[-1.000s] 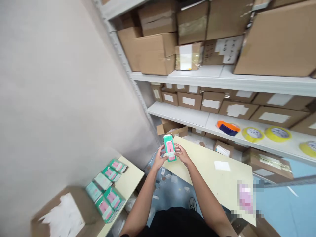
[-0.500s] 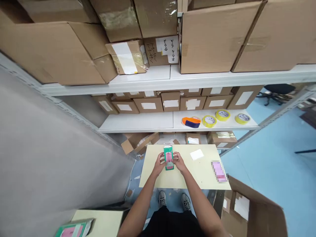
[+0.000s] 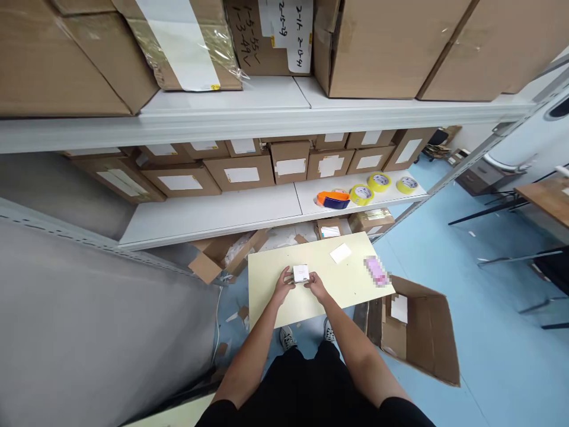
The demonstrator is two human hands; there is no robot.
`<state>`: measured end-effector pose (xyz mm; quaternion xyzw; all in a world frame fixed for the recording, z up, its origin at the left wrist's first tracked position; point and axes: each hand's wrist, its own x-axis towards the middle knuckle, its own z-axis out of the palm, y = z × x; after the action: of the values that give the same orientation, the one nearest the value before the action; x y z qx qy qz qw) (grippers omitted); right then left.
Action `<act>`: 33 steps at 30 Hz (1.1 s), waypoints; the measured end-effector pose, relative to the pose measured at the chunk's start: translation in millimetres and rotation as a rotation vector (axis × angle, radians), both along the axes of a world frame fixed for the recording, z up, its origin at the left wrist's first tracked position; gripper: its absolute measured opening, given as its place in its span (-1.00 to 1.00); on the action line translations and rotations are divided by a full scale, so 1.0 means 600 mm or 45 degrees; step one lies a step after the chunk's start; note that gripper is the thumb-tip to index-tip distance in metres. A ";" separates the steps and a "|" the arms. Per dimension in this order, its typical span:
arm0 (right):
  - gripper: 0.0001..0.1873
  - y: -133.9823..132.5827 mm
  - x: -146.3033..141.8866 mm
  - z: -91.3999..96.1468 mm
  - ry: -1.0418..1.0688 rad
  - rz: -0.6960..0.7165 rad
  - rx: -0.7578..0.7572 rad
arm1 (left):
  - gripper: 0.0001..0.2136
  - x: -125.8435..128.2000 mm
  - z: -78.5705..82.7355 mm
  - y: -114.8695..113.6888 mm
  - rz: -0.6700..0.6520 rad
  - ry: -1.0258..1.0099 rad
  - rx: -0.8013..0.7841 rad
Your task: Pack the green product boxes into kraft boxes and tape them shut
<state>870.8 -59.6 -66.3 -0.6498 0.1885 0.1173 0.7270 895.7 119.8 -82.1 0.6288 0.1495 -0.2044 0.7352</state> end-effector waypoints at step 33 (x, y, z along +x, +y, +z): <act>-0.35 -0.056 0.012 0.034 -0.021 0.346 0.009 | -0.55 0.066 0.131 -0.031 -0.623 -0.414 1.038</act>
<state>878.0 -93.5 -45.7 -0.6676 0.0925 0.2099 0.7083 935.1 101.1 -3.6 0.9053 -0.0512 -0.1952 0.3739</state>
